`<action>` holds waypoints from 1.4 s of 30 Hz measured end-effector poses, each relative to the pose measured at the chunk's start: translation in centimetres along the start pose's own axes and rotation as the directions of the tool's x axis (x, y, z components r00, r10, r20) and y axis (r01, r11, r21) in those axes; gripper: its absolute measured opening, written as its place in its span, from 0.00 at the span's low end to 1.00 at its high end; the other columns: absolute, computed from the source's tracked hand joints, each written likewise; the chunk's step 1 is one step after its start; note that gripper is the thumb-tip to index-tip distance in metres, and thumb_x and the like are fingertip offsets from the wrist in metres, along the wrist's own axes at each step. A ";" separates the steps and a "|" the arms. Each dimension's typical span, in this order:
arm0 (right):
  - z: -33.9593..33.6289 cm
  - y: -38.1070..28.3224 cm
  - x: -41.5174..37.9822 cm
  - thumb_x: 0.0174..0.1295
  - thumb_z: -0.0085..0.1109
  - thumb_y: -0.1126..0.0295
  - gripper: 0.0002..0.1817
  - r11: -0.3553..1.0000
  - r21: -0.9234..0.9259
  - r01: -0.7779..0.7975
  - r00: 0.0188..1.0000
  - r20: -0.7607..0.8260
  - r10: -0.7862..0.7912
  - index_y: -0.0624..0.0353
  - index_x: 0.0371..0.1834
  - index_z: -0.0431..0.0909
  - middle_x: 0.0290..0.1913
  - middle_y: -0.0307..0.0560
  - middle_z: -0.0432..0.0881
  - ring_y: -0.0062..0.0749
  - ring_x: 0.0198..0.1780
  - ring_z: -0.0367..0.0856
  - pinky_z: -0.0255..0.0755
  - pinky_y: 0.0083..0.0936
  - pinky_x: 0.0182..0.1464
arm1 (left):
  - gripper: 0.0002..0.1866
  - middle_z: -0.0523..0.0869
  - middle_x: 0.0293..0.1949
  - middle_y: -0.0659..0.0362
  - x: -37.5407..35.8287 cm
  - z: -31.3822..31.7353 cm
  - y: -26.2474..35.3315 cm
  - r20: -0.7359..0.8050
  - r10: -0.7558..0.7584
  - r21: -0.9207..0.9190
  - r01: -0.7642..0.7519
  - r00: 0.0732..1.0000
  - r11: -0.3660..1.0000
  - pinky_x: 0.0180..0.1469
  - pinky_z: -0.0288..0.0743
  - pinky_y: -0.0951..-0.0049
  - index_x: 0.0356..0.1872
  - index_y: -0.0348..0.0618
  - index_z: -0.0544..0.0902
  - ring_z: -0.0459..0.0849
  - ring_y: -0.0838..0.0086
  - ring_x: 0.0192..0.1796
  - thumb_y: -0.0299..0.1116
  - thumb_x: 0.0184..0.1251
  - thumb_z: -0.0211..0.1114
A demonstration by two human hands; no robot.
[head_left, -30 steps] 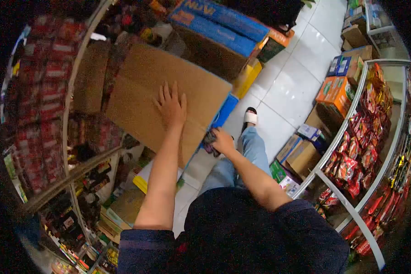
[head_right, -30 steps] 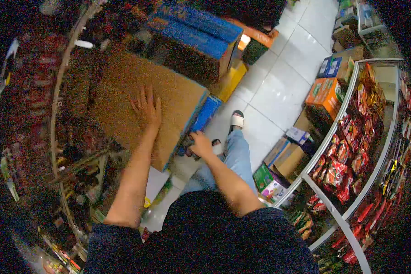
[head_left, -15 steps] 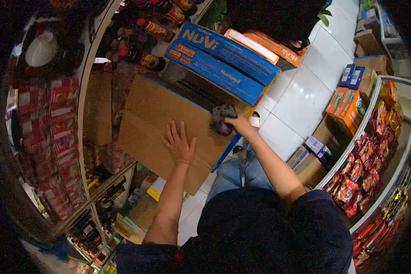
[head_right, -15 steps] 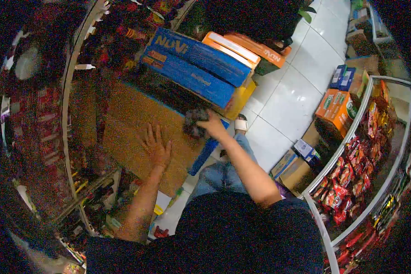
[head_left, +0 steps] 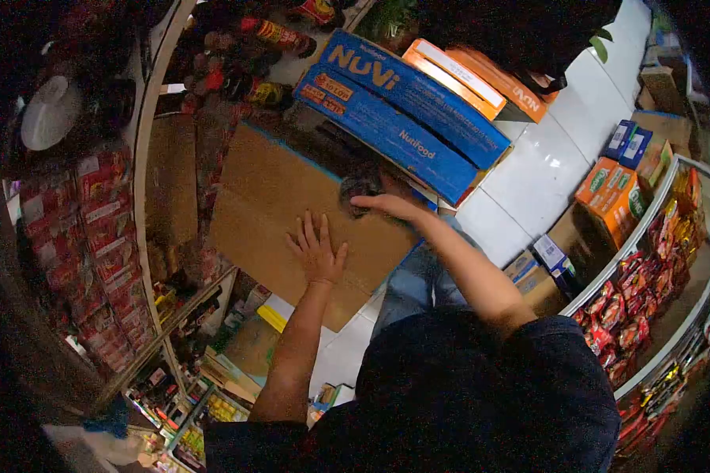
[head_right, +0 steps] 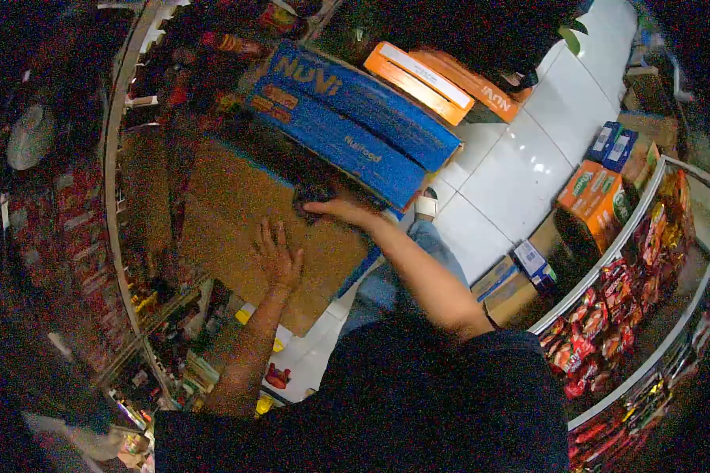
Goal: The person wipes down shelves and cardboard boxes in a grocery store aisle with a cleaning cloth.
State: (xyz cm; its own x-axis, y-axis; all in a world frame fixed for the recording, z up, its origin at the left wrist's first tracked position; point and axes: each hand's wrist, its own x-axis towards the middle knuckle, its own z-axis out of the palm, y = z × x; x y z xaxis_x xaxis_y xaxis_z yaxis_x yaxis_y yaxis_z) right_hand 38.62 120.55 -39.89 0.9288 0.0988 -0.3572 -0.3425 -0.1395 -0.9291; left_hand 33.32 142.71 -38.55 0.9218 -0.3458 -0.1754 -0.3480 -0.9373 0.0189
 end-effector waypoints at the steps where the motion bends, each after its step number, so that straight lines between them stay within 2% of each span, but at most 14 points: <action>1: -0.5 0.0 0.4 0.45 0.63 0.48 0.46 1.000 0.002 0.004 1.000 0.005 -0.004 0.66 0.62 0.54 0.64 0.56 0.56 0.39 0.65 0.53 0.50 0.30 0.64 | 0.37 0.51 0.65 0.47 0.0 0.1 -0.1 -0.008 0.009 -0.013 -0.009 1.000 1.000 0.60 0.36 0.37 0.64 0.50 0.55 0.46 0.49 0.67 0.56 0.55 0.49; 3: -1.7 0.4 1.5 0.45 0.62 0.46 0.47 0.877 0.407 -0.256 0.901 0.428 0.065 0.66 0.62 0.54 0.62 0.55 0.59 0.39 0.64 0.56 0.49 0.29 0.64 | 0.37 0.51 0.65 0.47 0.1 0.0 -0.1 -0.018 0.013 -0.027 -0.014 1.000 1.000 0.60 0.36 0.37 0.64 0.50 0.55 0.46 0.49 0.67 0.55 0.55 0.50; 4: -0.2 2.2 1.3 0.47 0.61 0.48 0.43 0.861 0.493 -0.124 0.976 0.218 0.016 0.65 0.60 0.55 0.58 0.54 0.65 0.39 0.60 0.62 0.53 0.28 0.61 | 0.37 0.51 0.65 0.47 0.0 0.0 0.0 -0.002 0.007 -0.023 -0.007 1.000 1.000 0.60 0.36 0.37 0.64 0.51 0.55 0.46 0.50 0.67 0.55 0.54 0.51; 7: 1.5 0.1 0.7 0.51 0.60 0.52 0.38 0.973 0.230 -0.014 0.998 -0.060 0.029 0.65 0.58 0.57 0.55 0.54 0.68 0.38 0.57 0.66 0.58 0.27 0.58 | 0.37 0.50 0.65 0.48 0.0 0.0 -0.2 0.008 0.002 -0.043 -0.001 1.000 0.999 0.60 0.36 0.36 0.64 0.52 0.55 0.46 0.50 0.67 0.54 0.54 0.53; 13: 3.0 -5.3 6.3 0.49 0.59 0.48 0.45 0.972 0.236 0.018 0.968 0.240 -0.076 0.65 0.63 0.50 0.59 0.59 0.63 0.43 0.61 0.62 0.53 0.29 0.62 | 0.38 0.50 0.66 0.49 0.4 -0.4 0.1 0.019 0.008 0.000 -0.008 1.000 1.000 0.60 0.35 0.35 0.63 0.52 0.57 0.45 0.51 0.67 0.54 0.52 0.55; 17: 5.9 -5.4 11.3 0.49 0.60 0.47 0.46 0.996 0.085 -0.010 0.982 0.189 -0.006 0.63 0.63 0.49 0.59 0.64 0.61 0.44 0.60 0.62 0.53 0.30 0.62 | 0.35 0.50 0.66 0.49 0.2 0.0 0.0 -0.009 0.014 -0.040 -0.015 1.000 0.999 0.60 0.33 0.34 0.61 0.52 0.62 0.45 0.53 0.67 0.54 0.51 0.56; 20: 8.1 -6.2 14.1 0.48 0.60 0.46 0.48 0.965 0.087 0.249 0.949 0.176 -0.261 0.66 0.63 0.47 0.60 0.67 0.59 0.48 0.61 0.61 0.55 0.33 0.62 | 0.33 0.50 0.66 0.50 0.2 -0.4 0.1 0.041 -0.012 -0.044 0.013 0.999 0.999 0.60 0.33 0.34 0.59 0.52 0.65 0.45 0.55 0.67 0.54 0.51 0.56; 22: 9.2 -7.7 15.8 0.47 0.61 0.45 0.51 0.941 -0.225 0.254 0.956 0.206 -0.209 0.66 0.64 0.43 0.62 0.65 0.55 0.52 0.62 0.58 0.55 0.37 0.62 | 0.35 0.49 0.66 0.48 0.3 -1.0 0.1 0.097 -0.011 -0.035 0.014 0.995 0.999 0.60 0.33 0.35 0.60 0.47 0.63 0.45 0.52 0.67 0.52 0.51 0.57; 26: 9.4 -10.3 18.7 0.49 0.56 0.42 0.52 0.958 -0.130 0.254 0.947 0.233 -0.219 0.64 0.66 0.38 0.64 0.65 0.51 0.53 0.65 0.53 0.54 0.39 0.63 | 0.34 0.50 0.66 0.53 -0.1 -0.4 0.0 0.163 -0.031 0.064 0.021 0.986 0.998 0.60 0.35 0.35 0.60 0.52 0.66 0.47 0.57 0.67 0.58 0.52 0.53; 28: 9.1 -10.5 19.5 0.52 0.48 0.39 0.49 0.998 -0.057 -0.028 0.979 0.201 0.039 0.61 0.67 0.39 0.65 0.62 0.50 0.51 0.66 0.52 0.53 0.38 0.63 | 0.35 0.50 0.66 0.54 0.1 -0.6 0.2 0.104 -0.042 -0.021 0.044 0.994 0.999 0.60 0.35 0.35 0.60 0.54 0.65 0.48 0.57 0.67 0.59 0.52 0.53; 35: 10.1 0.5 23.5 0.57 0.36 0.37 0.39 0.977 0.131 -0.169 0.927 0.358 0.112 0.51 0.66 0.53 0.64 0.51 0.57 0.43 0.65 0.55 0.48 0.35 0.65 | 0.36 0.50 0.67 0.55 0.0 0.4 0.1 0.003 -0.012 -0.027 0.012 1.000 1.000 0.60 0.36 0.35 0.63 0.60 0.59 0.49 0.57 0.67 0.60 0.53 0.51; 37: 10.7 6.3 25.7 0.59 0.36 0.40 0.35 0.929 0.089 -0.360 0.884 0.350 0.309 0.53 0.63 0.60 0.62 0.50 0.61 0.41 0.62 0.58 0.49 0.34 0.64 | 0.36 0.51 0.66 0.55 0.1 -0.4 0.1 0.031 -0.017 -0.050 0.019 0.999 0.999 0.60 0.36 0.34 0.63 0.60 0.59 0.50 0.57 0.67 0.59 0.53 0.52; 40: 8.0 7.0 22.7 0.58 0.40 0.41 0.35 0.999 0.043 -0.020 0.901 0.434 -0.001 0.59 0.60 0.63 0.60 0.53 0.63 0.41 0.60 0.61 0.52 0.36 0.62 | 0.36 0.52 0.66 0.55 0.2 -0.8 0.3 0.043 -0.026 -0.120 0.031 0.999 0.992 0.60 0.37 0.34 0.63 0.60 0.58 0.51 0.57 0.66 0.59 0.52 0.53; 42: 6.2 5.4 20.4 0.57 0.42 0.41 0.37 0.998 -0.029 -0.047 0.921 0.386 0.054 0.60 0.60 0.62 0.61 0.54 0.63 0.42 0.61 0.61 0.51 0.36 0.62 | 0.36 0.52 0.66 0.55 0.3 -0.8 0.5 0.027 -0.045 -0.165 0.049 0.999 0.985 0.60 0.37 0.34 0.63 0.60 0.58 0.51 0.57 0.66 0.58 0.52 0.53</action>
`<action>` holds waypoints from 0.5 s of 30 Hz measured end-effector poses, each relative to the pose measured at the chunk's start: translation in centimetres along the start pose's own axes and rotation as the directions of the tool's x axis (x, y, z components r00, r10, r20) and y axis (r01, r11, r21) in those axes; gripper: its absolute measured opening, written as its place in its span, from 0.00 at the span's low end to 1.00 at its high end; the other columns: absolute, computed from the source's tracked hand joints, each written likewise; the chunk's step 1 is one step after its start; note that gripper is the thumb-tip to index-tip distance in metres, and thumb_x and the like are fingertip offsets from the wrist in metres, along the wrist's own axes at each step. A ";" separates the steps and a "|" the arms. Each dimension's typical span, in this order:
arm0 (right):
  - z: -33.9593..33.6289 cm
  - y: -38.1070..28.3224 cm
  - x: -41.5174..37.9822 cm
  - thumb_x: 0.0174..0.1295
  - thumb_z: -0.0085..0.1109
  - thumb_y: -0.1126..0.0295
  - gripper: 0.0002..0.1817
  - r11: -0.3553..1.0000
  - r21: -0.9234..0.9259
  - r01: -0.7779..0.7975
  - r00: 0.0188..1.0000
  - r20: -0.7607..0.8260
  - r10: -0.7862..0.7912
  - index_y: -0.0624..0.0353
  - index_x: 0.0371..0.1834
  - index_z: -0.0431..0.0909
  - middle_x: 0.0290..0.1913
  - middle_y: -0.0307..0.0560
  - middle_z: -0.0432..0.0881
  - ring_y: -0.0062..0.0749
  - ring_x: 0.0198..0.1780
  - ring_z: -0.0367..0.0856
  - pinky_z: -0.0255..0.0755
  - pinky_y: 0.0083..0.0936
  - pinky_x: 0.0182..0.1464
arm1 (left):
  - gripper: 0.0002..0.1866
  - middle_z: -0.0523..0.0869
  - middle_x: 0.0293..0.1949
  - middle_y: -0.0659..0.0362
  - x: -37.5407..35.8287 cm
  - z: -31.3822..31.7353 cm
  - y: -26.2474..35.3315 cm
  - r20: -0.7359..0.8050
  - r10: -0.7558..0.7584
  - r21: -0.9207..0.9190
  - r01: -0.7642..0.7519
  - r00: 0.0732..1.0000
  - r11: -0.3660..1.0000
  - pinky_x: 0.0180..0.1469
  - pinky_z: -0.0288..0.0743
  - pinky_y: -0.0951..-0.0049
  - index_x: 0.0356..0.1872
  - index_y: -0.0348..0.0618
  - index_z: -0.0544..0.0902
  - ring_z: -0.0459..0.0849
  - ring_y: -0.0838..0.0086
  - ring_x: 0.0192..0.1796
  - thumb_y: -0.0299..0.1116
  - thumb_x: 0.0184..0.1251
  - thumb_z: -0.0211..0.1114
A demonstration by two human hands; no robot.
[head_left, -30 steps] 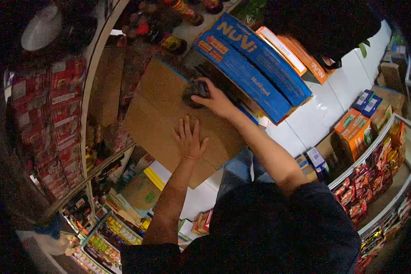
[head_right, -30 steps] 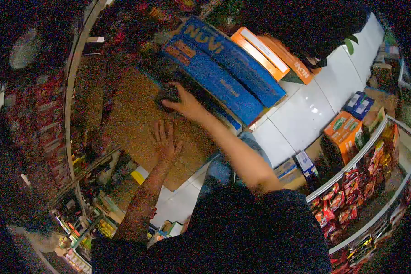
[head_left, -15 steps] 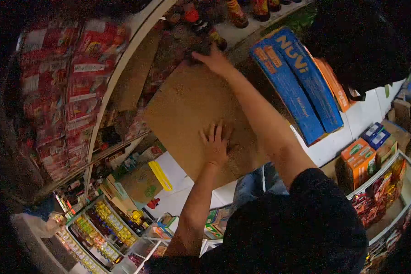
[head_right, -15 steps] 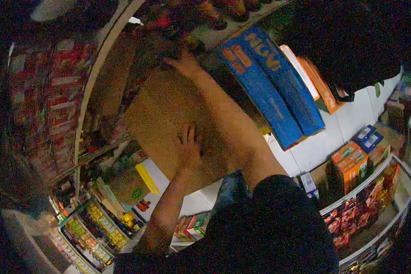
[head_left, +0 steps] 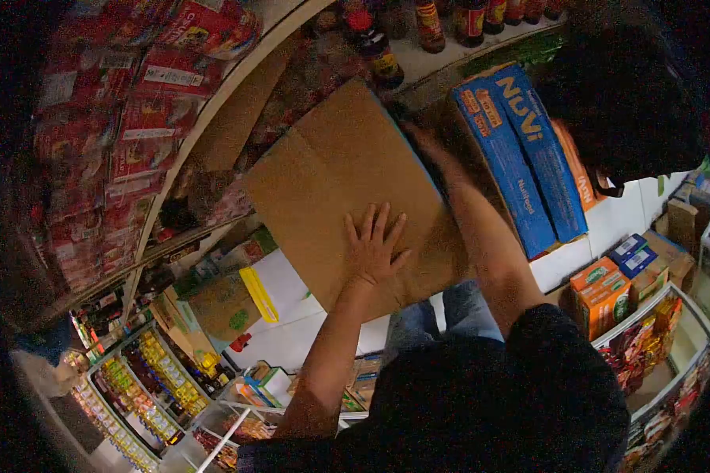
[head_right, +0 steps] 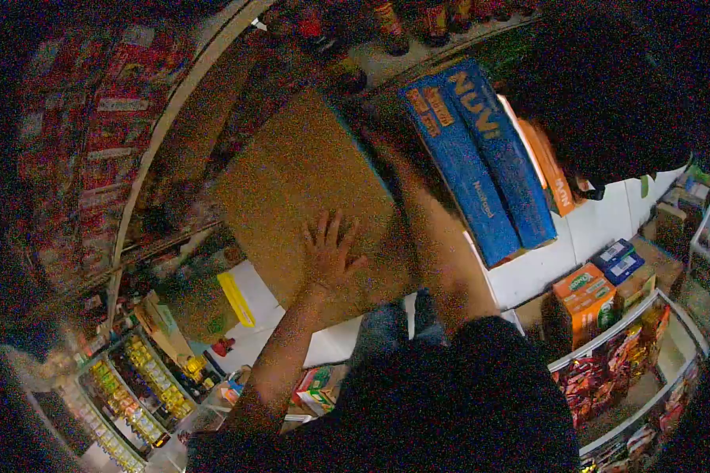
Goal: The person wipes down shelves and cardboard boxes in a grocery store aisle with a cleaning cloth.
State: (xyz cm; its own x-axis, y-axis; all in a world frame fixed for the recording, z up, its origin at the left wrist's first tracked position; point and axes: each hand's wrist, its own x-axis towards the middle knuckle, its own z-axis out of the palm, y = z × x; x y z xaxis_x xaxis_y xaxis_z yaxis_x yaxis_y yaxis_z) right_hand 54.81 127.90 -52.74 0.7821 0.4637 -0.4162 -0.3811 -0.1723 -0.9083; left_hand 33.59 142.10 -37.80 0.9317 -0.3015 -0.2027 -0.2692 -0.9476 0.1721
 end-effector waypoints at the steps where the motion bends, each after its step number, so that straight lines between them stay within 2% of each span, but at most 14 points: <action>1: 0.0 -1.0 -1.8 0.56 0.44 0.42 0.38 0.998 -0.040 -0.052 0.998 -0.047 0.050 0.62 0.60 0.62 0.61 0.54 0.62 0.42 0.61 0.60 0.51 0.36 0.63 | 0.36 0.52 0.66 0.55 0.0 0.0 -0.1 0.003 0.003 0.028 -0.003 1.000 1.000 0.60 0.36 0.34 0.63 0.60 0.58 0.51 0.57 0.66 0.58 0.52 0.53; 2: 0.7 -1.9 -3.9 0.56 0.44 0.42 0.38 0.997 -0.050 -0.052 0.998 -0.046 0.050 0.62 0.60 0.62 0.61 0.54 0.62 0.42 0.61 0.60 0.51 0.36 0.63 | 0.36 0.53 0.66 0.55 -0.1 0.1 -0.1 0.006 0.005 0.054 -0.005 1.000 0.999 0.60 0.36 0.34 0.63 0.60 0.58 0.50 0.58 0.67 0.58 0.52 0.54; 4: 2.7 -4.3 -8.4 0.53 0.49 0.42 0.39 0.994 -0.044 -0.104 0.905 -0.419 0.076 0.62 0.61 0.61 0.60 0.55 0.63 0.43 0.60 0.61 0.52 0.35 0.62 | 0.37 0.52 0.66 0.53 -0.2 0.0 -0.2 0.003 0.014 0.022 -0.014 1.000 1.000 0.60 0.35 0.34 0.63 0.58 0.58 0.49 0.55 0.67 0.57 0.51 0.55; 5: 3.1 -6.0 -10.3 0.53 0.49 0.42 0.39 0.994 -0.056 -0.096 0.904 -0.423 0.063 0.62 0.61 0.61 0.60 0.55 0.63 0.43 0.60 0.61 0.52 0.35 0.62 | 0.38 0.51 0.66 0.52 0.0 0.0 -0.2 0.004 0.026 -0.002 -0.026 1.000 1.000 0.61 0.33 0.35 0.64 0.57 0.57 0.47 0.52 0.67 0.56 0.51 0.56; 7: 3.6 -8.9 -13.2 0.51 0.54 0.44 0.40 0.976 0.178 -0.128 0.902 -0.388 0.189 0.62 0.61 0.59 0.60 0.53 0.64 0.43 0.60 0.63 0.54 0.33 0.61 | 0.36 0.52 0.66 0.53 0.1 0.1 -0.2 -0.044 0.035 0.002 -0.035 0.998 0.999 0.61 0.33 0.35 0.63 0.57 0.58 0.48 0.55 0.67 0.56 0.52 0.54; 8: 3.6 -7.8 -13.0 0.48 0.61 0.51 0.35 0.976 0.216 0.015 0.903 -0.423 0.080 0.61 0.56 0.65 0.60 0.52 0.64 0.40 0.59 0.64 0.57 0.31 0.59 | 0.35 0.54 0.65 0.54 -0.1 0.1 -0.2 -0.077 0.046 0.008 -0.045 0.996 0.999 0.60 0.33 0.34 0.63 0.57 0.59 0.49 0.57 0.67 0.56 0.53 0.53; 9: 4.0 -7.1 -12.9 0.48 0.61 0.51 0.35 0.978 0.209 0.020 0.901 -0.428 0.073 0.61 0.56 0.65 0.60 0.52 0.64 0.40 0.59 0.64 0.57 0.31 0.59 | 0.35 0.54 0.65 0.54 -0.2 0.1 -0.1 -0.085 0.049 0.006 -0.049 0.995 0.999 0.60 0.33 0.34 0.63 0.57 0.59 0.49 0.57 0.67 0.56 0.53 0.53; 10: 4.4 -6.4 -12.8 0.47 0.63 0.55 0.31 0.998 -0.024 0.057 0.889 -0.455 -0.062 0.60 0.52 0.67 0.59 0.52 0.65 0.42 0.59 0.64 0.59 0.33 0.58 | 0.34 0.55 0.65 0.53 -0.3 0.1 0.0 -0.091 0.046 0.010 -0.045 0.995 0.999 0.61 0.32 0.34 0.61 0.56 0.62 0.50 0.57 0.67 0.56 0.53 0.53; 11: 4.7 -6.2 -12.9 0.45 0.65 0.59 0.28 0.963 -0.257 0.085 0.869 -0.453 -0.198 0.59 0.49 0.69 0.58 0.52 0.66 0.44 0.59 0.65 0.60 0.34 0.57 | 0.33 0.55 0.64 0.52 -0.2 0.0 -0.1 -0.097 0.047 0.015 -0.046 0.994 0.999 0.61 0.32 0.35 0.60 0.54 0.65 0.50 0.56 0.66 0.55 0.53 0.54; 12: 5.4 -7.5 -13.8 0.45 0.65 0.59 0.28 0.961 -0.263 0.086 0.861 -0.465 -0.204 0.59 0.49 0.69 0.58 0.52 0.66 0.44 0.59 0.65 0.60 0.34 0.57 | 0.33 0.55 0.64 0.52 -0.1 -0.4 -0.1 -0.106 0.060 0.014 -0.059 0.993 0.998 0.61 0.32 0.35 0.60 0.54 0.65 0.50 0.56 0.66 0.55 0.53 0.54; 14: 7.1 -9.6 -15.6 0.40 0.68 0.67 0.24 0.732 -0.667 0.136 0.736 -0.427 -0.526 0.59 0.43 0.70 0.49 0.53 0.73 0.48 0.53 0.70 0.66 0.36 0.52 | 0.30 0.57 0.63 0.48 -0.1 -0.8 0.0 0.099 0.025 0.098 -0.035 0.995 0.995 0.61 0.30 0.34 0.53 0.48 0.72 0.48 0.51 0.67 0.55 0.51 0.56; 15: 7.4 -9.3 -15.9 0.40 0.68 0.67 0.24 0.725 -0.676 0.130 0.732 -0.428 -0.531 0.59 0.43 0.70 0.49 0.53 0.73 0.48 0.53 0.70 0.66 0.36 0.52 | 0.30 0.57 0.63 0.48 -0.1 -0.8 -0.1 0.090 0.033 0.090 -0.041 0.995 0.995 0.61 0.30 0.34 0.53 0.48 0.72 0.48 0.51 0.67 0.55 0.51 0.56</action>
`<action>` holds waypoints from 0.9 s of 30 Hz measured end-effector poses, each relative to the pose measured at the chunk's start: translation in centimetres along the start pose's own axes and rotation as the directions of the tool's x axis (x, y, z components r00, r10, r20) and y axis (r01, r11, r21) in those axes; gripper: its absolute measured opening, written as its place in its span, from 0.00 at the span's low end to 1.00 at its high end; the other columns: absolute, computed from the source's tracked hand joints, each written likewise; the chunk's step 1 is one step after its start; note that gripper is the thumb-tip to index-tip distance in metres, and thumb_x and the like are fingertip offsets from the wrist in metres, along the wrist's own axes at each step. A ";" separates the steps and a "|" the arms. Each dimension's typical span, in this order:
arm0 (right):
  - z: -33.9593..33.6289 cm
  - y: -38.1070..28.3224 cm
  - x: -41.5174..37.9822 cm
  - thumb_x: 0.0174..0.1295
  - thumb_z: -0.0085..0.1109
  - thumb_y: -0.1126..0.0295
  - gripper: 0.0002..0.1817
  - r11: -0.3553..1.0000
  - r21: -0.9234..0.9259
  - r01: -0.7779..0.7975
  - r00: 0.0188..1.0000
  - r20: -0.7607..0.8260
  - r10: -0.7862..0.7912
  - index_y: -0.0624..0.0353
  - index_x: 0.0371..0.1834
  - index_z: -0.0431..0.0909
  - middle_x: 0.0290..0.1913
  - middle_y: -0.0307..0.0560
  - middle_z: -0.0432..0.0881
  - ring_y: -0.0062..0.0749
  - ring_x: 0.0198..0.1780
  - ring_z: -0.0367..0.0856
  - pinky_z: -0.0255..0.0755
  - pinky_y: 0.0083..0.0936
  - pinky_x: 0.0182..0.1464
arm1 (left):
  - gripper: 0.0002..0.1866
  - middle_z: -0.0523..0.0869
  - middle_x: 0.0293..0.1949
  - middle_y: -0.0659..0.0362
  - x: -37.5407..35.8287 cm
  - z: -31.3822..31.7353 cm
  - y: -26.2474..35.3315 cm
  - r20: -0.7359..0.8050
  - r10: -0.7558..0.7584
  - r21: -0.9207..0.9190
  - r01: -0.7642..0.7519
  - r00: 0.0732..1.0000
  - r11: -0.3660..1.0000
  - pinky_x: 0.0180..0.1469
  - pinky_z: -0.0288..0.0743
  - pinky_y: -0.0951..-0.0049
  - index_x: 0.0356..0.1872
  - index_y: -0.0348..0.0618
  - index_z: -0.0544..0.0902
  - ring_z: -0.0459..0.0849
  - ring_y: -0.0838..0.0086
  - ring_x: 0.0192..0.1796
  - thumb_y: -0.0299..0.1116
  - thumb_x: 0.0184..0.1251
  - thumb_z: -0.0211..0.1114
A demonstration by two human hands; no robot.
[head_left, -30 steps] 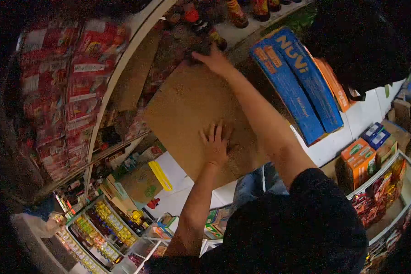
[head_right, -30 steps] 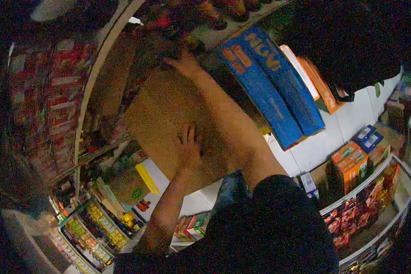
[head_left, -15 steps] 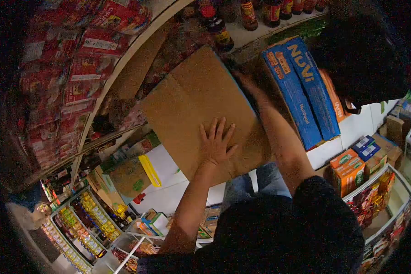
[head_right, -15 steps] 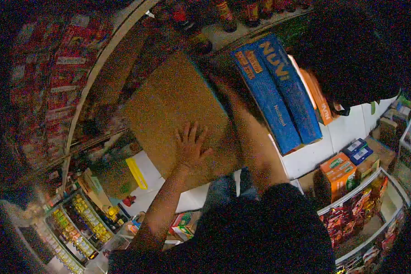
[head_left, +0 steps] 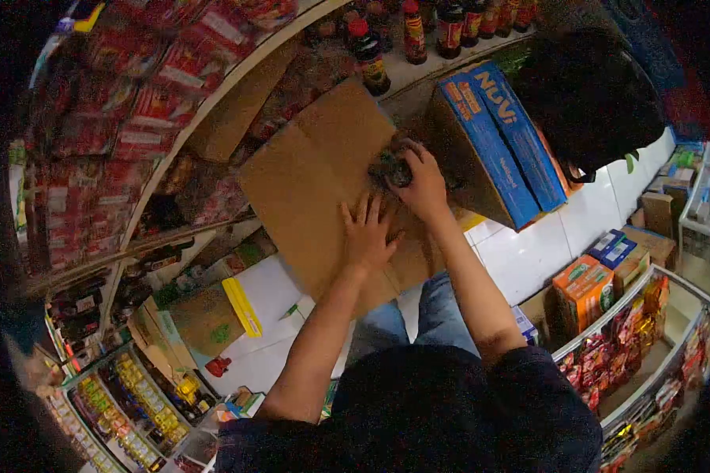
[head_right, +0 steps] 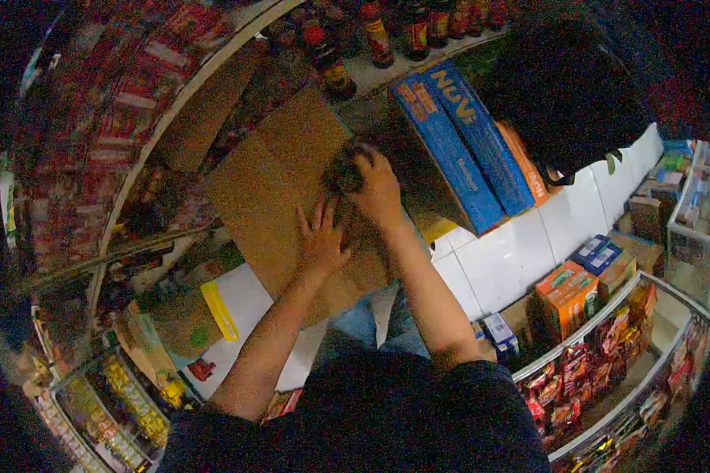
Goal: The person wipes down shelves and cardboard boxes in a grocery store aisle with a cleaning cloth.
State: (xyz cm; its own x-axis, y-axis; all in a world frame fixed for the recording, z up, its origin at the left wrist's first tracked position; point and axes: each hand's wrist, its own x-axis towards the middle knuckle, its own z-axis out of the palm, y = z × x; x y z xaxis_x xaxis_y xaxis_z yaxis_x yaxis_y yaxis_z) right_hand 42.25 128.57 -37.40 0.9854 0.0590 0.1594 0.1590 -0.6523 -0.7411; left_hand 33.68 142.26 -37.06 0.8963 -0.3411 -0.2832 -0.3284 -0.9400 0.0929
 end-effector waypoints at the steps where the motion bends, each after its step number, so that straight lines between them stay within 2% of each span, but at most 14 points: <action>1: 0.3 0.3 -0.7 0.39 0.68 0.69 0.25 0.990 -0.087 0.112 0.994 -0.009 -0.113 0.59 0.42 0.71 0.45 0.53 0.74 0.51 0.51 0.71 0.67 0.36 0.51 | 0.28 0.58 0.63 0.48 -0.1 0.1 0.0 -0.045 0.000 -0.061 -0.003 0.999 0.998 0.61 0.30 0.34 0.50 0.47 0.74 0.47 0.51 0.67 0.54 0.51 0.56; 2: 0.3 0.4 -1.2 0.37 0.67 0.71 0.25 0.959 -0.174 0.224 0.974 -0.002 -0.227 0.59 0.42 0.71 0.41 0.53 0.76 0.53 0.48 0.72 0.68 0.36 0.50 | 0.27 0.59 0.62 0.47 -0.2 0.2 0.0 -0.090 -0.007 -0.126 -0.004 0.996 0.992 0.61 0.29 0.34 0.48 0.46 0.76 0.47 0.51 0.67 0.54 0.52 0.55; 6: -2.2 0.3 -2.6 0.35 0.67 0.75 0.24 0.985 -0.070 0.158 0.987 0.021 -0.157 0.59 0.41 0.71 0.38 0.50 0.78 0.46 0.44 0.76 0.69 0.31 0.49 | 0.29 0.59 0.62 0.46 -0.4 0.7 -0.2 -0.195 0.020 -0.192 -0.058 0.981 0.980 0.62 0.29 0.34 0.53 0.46 0.72 0.48 0.50 0.67 0.55 0.53 0.53; 8: -5.7 -2.6 -2.4 0.36 0.66 0.77 0.23 0.957 0.277 -0.087 0.994 0.091 0.064 0.59 0.40 0.72 0.40 0.45 0.77 0.37 0.44 0.76 0.70 0.28 0.47 | 0.28 0.59 0.63 0.50 -0.4 0.0 -0.2 -0.222 -0.002 -0.189 -0.041 0.975 0.981 0.61 0.33 0.35 0.52 0.47 0.73 0.50 0.55 0.67 0.53 0.53 0.54; 10: -7.6 -5.3 -3.5 0.38 0.64 0.74 0.23 0.912 0.363 -0.189 0.982 0.046 0.185 0.59 0.42 0.71 0.40 0.45 0.77 0.29 0.45 0.75 0.66 0.21 0.50 | 0.28 0.58 0.63 0.51 -0.8 0.3 -0.3 -0.318 -0.001 -0.281 -0.093 0.948 0.955 0.61 0.33 0.35 0.53 0.48 0.72 0.49 0.55 0.67 0.54 0.54 0.53; 12: -8.7 -7.0 -4.7 0.40 0.62 0.76 0.22 0.563 0.767 -0.308 0.925 0.101 0.367 0.60 0.43 0.70 0.39 0.41 0.77 0.26 0.42 0.74 0.66 0.22 0.49 | 0.29 0.57 0.64 0.52 -1.0 0.0 -0.3 -0.410 -0.007 -0.361 -0.155 0.912 0.920 0.61 0.33 0.35 0.54 0.49 0.71 0.48 0.56 0.67 0.54 0.54 0.52; 13: -8.9 -7.4 -5.5 0.41 0.61 0.77 0.22 0.543 0.785 -0.300 0.928 0.107 0.358 0.60 0.44 0.70 0.39 0.42 0.77 0.25 0.42 0.74 0.66 0.22 0.49 | 0.29 0.56 0.64 0.52 -1.1 -0.2 -0.4 -0.412 0.016 -0.324 -0.163 0.911 0.932 0.61 0.33 0.35 0.56 0.50 0.69 0.48 0.56 0.68 0.54 0.55 0.52; 18: -6.7 -5.0 -8.9 0.42 0.59 0.79 0.21 0.756 0.543 -0.366 0.908 0.028 0.419 0.62 0.45 0.71 0.42 0.45 0.77 0.31 0.44 0.75 0.66 0.25 0.51 | 0.31 0.56 0.64 0.54 -0.9 -0.2 -0.7 -0.327 0.051 -0.270 -0.145 0.944 0.952 0.61 0.35 0.35 0.59 0.53 0.65 0.47 0.57 0.68 0.53 0.54 0.54; 20: -5.9 -2.3 -10.3 0.41 0.62 0.77 0.22 0.957 0.210 -0.198 0.969 -0.107 0.224 0.60 0.45 0.74 0.46 0.47 0.77 0.33 0.49 0.74 0.64 0.25 0.54 | 0.33 0.57 0.63 0.54 -0.3 1.0 -0.3 -0.348 0.033 -0.174 -0.099 0.937 0.980 0.61 0.36 0.35 0.61 0.54 0.63 0.47 0.57 0.68 0.52 0.52 0.57; 21: -5.7 -1.7 -11.0 0.34 0.65 0.76 0.28 0.975 0.007 -0.224 0.966 -0.131 0.223 0.54 0.47 0.76 0.55 0.53 0.71 0.45 0.59 0.64 0.55 0.34 0.62 | 0.33 0.57 0.63 0.54 -0.3 0.8 -0.3 -0.342 0.027 -0.181 -0.094 0.939 0.979 0.61 0.36 0.35 0.61 0.54 0.63 0.47 0.57 0.68 0.52 0.52 0.57; 22: -5.5 -1.0 -11.7 0.34 0.65 0.76 0.28 0.974 0.005 -0.228 0.967 -0.120 0.227 0.54 0.47 0.76 0.55 0.53 0.71 0.45 0.59 0.64 0.55 0.34 0.62 | 0.34 0.56 0.64 0.54 -0.3 0.7 -0.2 -0.326 0.024 -0.178 -0.086 0.945 0.980 0.61 0.37 0.35 0.62 0.54 0.62 0.48 0.57 0.67 0.51 0.52 0.58; 24: -4.8 -2.2 -12.2 0.36 0.66 0.72 0.26 0.962 -0.250 -0.109 0.990 -0.117 0.082 0.52 0.46 0.76 0.62 0.55 0.61 0.52 0.65 0.52 0.48 0.39 0.65 | 0.35 0.56 0.64 0.54 -0.3 1.0 -0.2 -0.294 0.012 -0.178 -0.068 0.956 0.982 0.61 0.37 0.35 0.62 0.54 0.61 0.49 0.57 0.67 0.51 0.51 0.59; 25: -3.8 -2.3 -12.5 0.37 0.67 0.67 0.25 0.979 -0.185 -0.082 0.992 -0.110 0.062 0.56 0.44 0.76 0.65 0.56 0.55 0.55 0.65 0.50 0.46 0.42 0.65 | 0.35 0.55 0.64 0.54 -0.2 1.1 -0.4 -0.312 0.023 -0.172 -0.080 0.950 0.982 0.60 0.38 0.34 0.62 0.54 0.61 0.49 0.57 0.67 0.50 0.52 0.58; 27: -2.6 -3.3 -13.4 0.38 0.68 0.65 0.25 0.989 -0.142 -0.047 0.998 -0.050 0.040 0.59 0.43 0.75 0.65 0.56 0.55 0.55 0.65 0.51 0.46 0.41 0.65 | 0.35 0.55 0.64 0.54 -0.5 1.1 -0.4 -0.324 0.034 -0.158 -0.089 0.946 0.983 0.60 0.38 0.34 0.62 0.55 0.60 0.50 0.57 0.66 0.50 0.52 0.58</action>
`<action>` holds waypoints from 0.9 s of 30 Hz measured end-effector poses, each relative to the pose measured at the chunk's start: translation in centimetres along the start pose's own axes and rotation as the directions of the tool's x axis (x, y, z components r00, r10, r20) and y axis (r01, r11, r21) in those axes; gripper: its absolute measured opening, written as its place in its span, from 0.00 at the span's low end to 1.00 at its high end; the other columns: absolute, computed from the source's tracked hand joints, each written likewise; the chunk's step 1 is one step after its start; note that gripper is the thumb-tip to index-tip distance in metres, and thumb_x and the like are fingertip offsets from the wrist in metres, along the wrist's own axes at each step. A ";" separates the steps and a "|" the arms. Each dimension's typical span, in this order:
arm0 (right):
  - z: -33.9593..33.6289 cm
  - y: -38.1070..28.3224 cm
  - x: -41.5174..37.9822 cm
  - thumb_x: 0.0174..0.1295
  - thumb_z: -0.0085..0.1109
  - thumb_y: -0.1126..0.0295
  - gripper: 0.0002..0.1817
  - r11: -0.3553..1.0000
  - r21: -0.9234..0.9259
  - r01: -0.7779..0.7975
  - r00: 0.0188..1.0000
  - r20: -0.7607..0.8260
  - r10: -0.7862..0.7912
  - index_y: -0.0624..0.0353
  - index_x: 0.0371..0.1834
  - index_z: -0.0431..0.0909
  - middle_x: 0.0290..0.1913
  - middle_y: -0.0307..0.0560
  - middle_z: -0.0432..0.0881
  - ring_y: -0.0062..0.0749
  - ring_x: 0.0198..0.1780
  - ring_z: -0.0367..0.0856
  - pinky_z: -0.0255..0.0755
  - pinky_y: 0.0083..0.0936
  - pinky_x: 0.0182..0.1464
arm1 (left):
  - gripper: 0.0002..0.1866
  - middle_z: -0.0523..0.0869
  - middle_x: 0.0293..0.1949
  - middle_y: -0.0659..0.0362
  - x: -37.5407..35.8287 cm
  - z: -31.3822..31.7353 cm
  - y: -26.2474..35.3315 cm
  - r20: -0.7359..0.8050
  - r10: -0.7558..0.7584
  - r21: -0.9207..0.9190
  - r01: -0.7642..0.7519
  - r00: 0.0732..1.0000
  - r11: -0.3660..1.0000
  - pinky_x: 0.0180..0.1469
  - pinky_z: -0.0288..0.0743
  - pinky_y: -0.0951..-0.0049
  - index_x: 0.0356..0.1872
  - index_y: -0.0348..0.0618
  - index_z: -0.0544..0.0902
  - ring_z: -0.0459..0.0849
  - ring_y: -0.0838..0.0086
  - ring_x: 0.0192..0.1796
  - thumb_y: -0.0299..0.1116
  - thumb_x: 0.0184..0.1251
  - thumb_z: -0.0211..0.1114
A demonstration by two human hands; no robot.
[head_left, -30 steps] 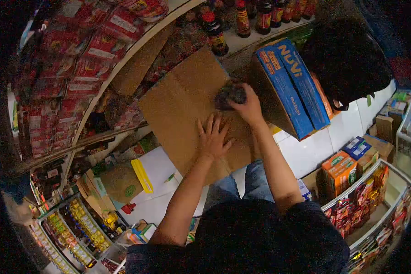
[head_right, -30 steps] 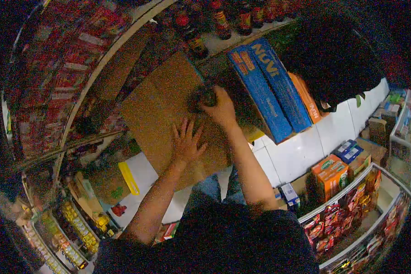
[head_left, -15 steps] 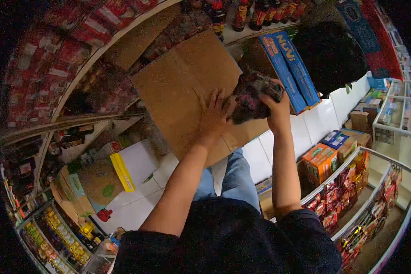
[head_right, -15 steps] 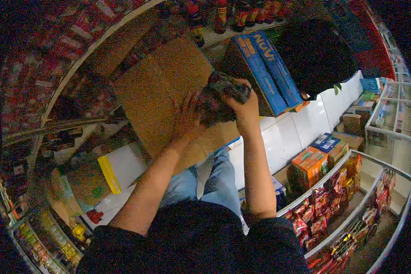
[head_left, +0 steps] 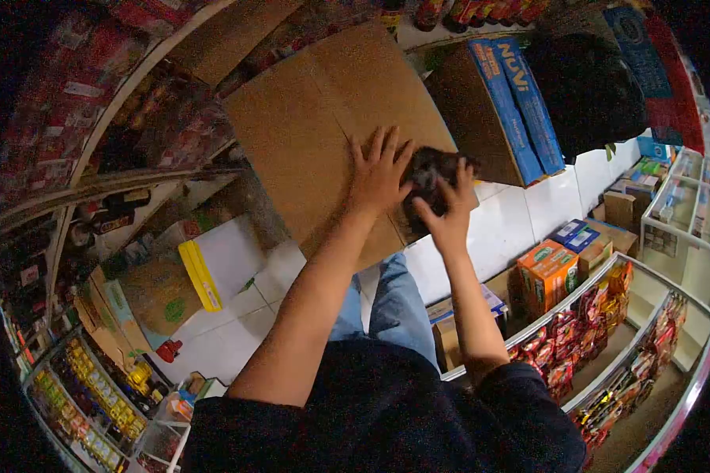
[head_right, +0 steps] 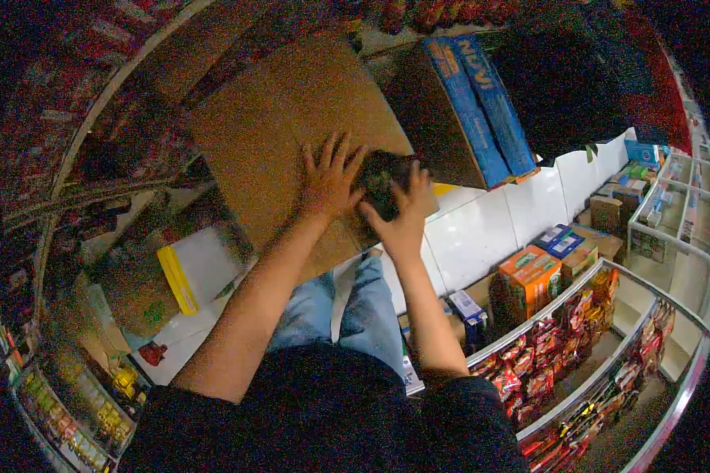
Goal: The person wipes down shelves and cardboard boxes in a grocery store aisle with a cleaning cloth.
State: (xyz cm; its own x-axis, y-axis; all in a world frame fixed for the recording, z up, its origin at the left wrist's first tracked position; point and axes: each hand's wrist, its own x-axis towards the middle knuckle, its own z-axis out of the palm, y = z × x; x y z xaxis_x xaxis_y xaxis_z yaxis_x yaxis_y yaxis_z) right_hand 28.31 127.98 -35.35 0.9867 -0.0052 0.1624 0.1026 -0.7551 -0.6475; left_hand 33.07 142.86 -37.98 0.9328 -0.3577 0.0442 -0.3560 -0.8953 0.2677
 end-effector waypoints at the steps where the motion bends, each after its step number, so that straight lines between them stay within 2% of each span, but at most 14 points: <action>1: 0.1 -0.4 -0.4 0.39 0.68 0.64 0.25 0.998 0.039 0.040 0.998 0.039 -0.041 0.61 0.42 0.75 0.65 0.56 0.56 0.55 0.65 0.51 0.47 0.41 0.65 | 0.34 0.55 0.64 0.54 0.1 -0.2 0.0 0.021 0.007 0.035 -0.007 1.000 0.999 0.60 0.39 0.34 0.62 0.54 0.61 0.50 0.57 0.66 0.49 0.52 0.58; 5: -0.2 1.5 -0.9 0.38 0.68 0.69 0.27 0.986 0.151 -0.068 0.989 0.142 0.047 0.64 0.45 0.71 0.58 0.57 0.64 0.55 0.59 0.60 0.55 0.38 0.61 | 0.34 0.56 0.65 0.55 0.2 0.7 -0.2 -0.044 0.003 0.079 0.001 0.999 0.997 0.60 0.38 0.34 0.62 0.57 0.61 0.50 0.58 0.67 0.46 0.50 0.58; 7: -0.7 2.3 0.1 0.36 0.66 0.74 0.31 0.996 0.087 -0.038 0.985 0.168 0.023 0.61 0.49 0.68 0.56 0.57 0.65 0.54 0.58 0.61 0.56 0.37 0.60 | 0.33 0.56 0.65 0.55 0.2 1.3 -0.1 -0.074 -0.005 0.062 0.009 0.997 0.998 0.60 0.39 0.35 0.62 0.57 0.61 0.51 0.58 0.67 0.45 0.51 0.57; 10: 0.1 2.0 3.0 0.35 0.66 0.73 0.38 0.995 -0.103 -0.013 0.991 -0.131 -0.001 0.56 0.56 0.63 0.61 0.59 0.59 0.53 0.60 0.58 0.56 0.37 0.61 | 0.32 0.57 0.64 0.55 0.2 1.4 -0.1 -0.111 -0.007 0.051 0.013 0.994 0.999 0.60 0.40 0.35 0.62 0.56 0.61 0.53 0.59 0.66 0.43 0.51 0.55; 15: 2.1 -0.4 4.2 0.36 0.67 0.69 0.37 0.987 -0.158 0.015 1.000 0.023 -0.011 0.56 0.56 0.65 0.62 0.59 0.57 0.55 0.62 0.56 0.50 0.40 0.64 | 0.30 0.58 0.63 0.54 -0.1 0.6 -0.3 -0.100 0.006 -0.003 -0.006 0.995 1.000 0.60 0.41 0.35 0.60 0.49 0.64 0.53 0.57 0.66 0.40 0.52 0.54; 17: 2.2 -0.4 3.3 0.36 0.66 0.69 0.36 0.972 -0.172 0.160 0.982 0.128 -0.138 0.57 0.55 0.66 0.62 0.59 0.57 0.55 0.61 0.56 0.48 0.43 0.64 | 0.30 0.61 0.62 0.52 -0.3 0.3 -0.6 -0.163 -0.009 -0.120 -0.011 0.987 0.993 0.61 0.42 0.38 0.58 0.45 0.65 0.57 0.57 0.64 0.38 0.51 0.54; 18: 2.0 0.0 2.8 0.36 0.65 0.74 0.36 0.964 -0.166 0.207 0.975 0.120 -0.188 0.52 0.56 0.67 0.63 0.55 0.55 0.52 0.63 0.54 0.51 0.41 0.63 | 0.30 0.61 0.62 0.52 -0.4 0.6 -1.0 -0.170 -0.012 -0.114 -0.008 0.985 0.993 0.61 0.42 0.38 0.58 0.45 0.65 0.57 0.57 0.64 0.38 0.51 0.54; 20: 1.2 0.4 2.5 0.36 0.65 0.74 0.35 0.973 -0.120 0.197 0.973 0.145 -0.179 0.52 0.55 0.67 0.64 0.55 0.55 0.53 0.63 0.54 0.51 0.41 0.63 | 0.29 0.63 0.60 0.51 -0.3 1.5 -2.0 -0.290 -0.068 -0.374 -0.048 0.955 0.926 0.63 0.41 0.43 0.58 0.44 0.66 0.60 0.58 0.62 0.37 0.50 0.55; 21: 1.1 0.5 2.6 0.36 0.64 0.74 0.35 0.981 -0.079 0.179 0.970 0.181 -0.163 0.53 0.55 0.67 0.64 0.55 0.55 0.53 0.63 0.54 0.51 0.41 0.63 | 0.29 0.63 0.60 0.51 0.1 2.0 -2.5 -0.301 -0.075 -0.373 -0.045 0.951 0.927 0.63 0.41 0.43 0.58 0.44 0.66 0.60 0.58 0.62 0.37 0.50 0.55; 23: 1.5 0.5 2.2 0.38 0.63 0.75 0.32 0.980 -0.090 0.177 0.969 0.188 -0.158 0.55 0.54 0.68 0.63 0.56 0.56 0.53 0.63 0.54 0.51 0.42 0.63 | 0.27 0.64 0.60 0.52 0.2 3.0 -3.3 -0.151 -0.169 -0.577 0.052 0.974 0.815 0.65 0.41 0.48 0.57 0.44 0.66 0.62 0.58 0.61 0.37 0.53 0.54; 24: 1.9 0.4 2.2 0.39 0.63 0.73 0.32 0.979 -0.108 0.175 0.976 0.149 -0.159 0.57 0.54 0.67 0.63 0.57 0.56 0.54 0.63 0.54 0.51 0.42 0.63 | 0.27 0.64 0.60 0.52 0.6 1.2 -4.0 -0.153 -0.182 -0.578 0.061 0.971 0.814 0.65 0.41 0.48 0.57 0.44 0.66 0.62 0.58 0.61 0.37 0.53 0.54; 25: 2.2 0.3 2.2 0.40 0.62 0.72 0.31 0.977 -0.124 0.171 0.982 0.107 -0.159 0.58 0.53 0.67 0.63 0.57 0.56 0.54 0.63 0.54 0.51 0.42 0.62 | 0.26 0.63 0.60 0.54 1.0 -0.8 -5.4 -0.120 0.008 -0.176 -0.030 0.993 0.984 0.65 0.42 0.49 0.58 0.45 0.65 0.61 0.60 0.62 0.39 0.57 0.52; 26: 2.5 0.1 2.2 0.40 0.62 0.72 0.31 0.977 -0.121 0.177 0.980 0.113 -0.164 0.58 0.53 0.67 0.63 0.57 0.56 0.54 0.63 0.54 0.51 0.42 0.62 | 0.26 0.63 0.61 0.55 1.1 -2.5 -6.8 -0.004 0.167 0.250 -0.161 0.986 0.955 0.66 0.43 0.51 0.60 0.46 0.64 0.60 0.61 0.63 0.41 0.60 0.50; 27: 2.7 -0.1 2.2 0.42 0.62 0.70 0.31 0.972 -0.160 0.175 0.982 0.096 -0.161 0.58 0.54 0.66 0.63 0.59 0.56 0.55 0.63 0.54 0.52 0.42 0.62 | 0.26 0.63 0.61 0.55 1.1 -2.9 -8.3 -0.006 0.158 0.251 -0.152 0.987 0.956 0.66 0.43 0.51 0.60 0.46 0.64 0.60 0.61 0.63 0.41 0.60 0.50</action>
State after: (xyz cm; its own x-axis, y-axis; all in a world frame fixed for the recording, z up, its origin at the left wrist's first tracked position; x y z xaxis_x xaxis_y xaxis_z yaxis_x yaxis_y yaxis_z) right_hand 30.85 129.85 -36.90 0.9648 0.1797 0.1920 0.2521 -0.8393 -0.4816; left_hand 37.17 150.68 -37.39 0.8650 -0.4933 0.0920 -0.4960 -0.8683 0.0077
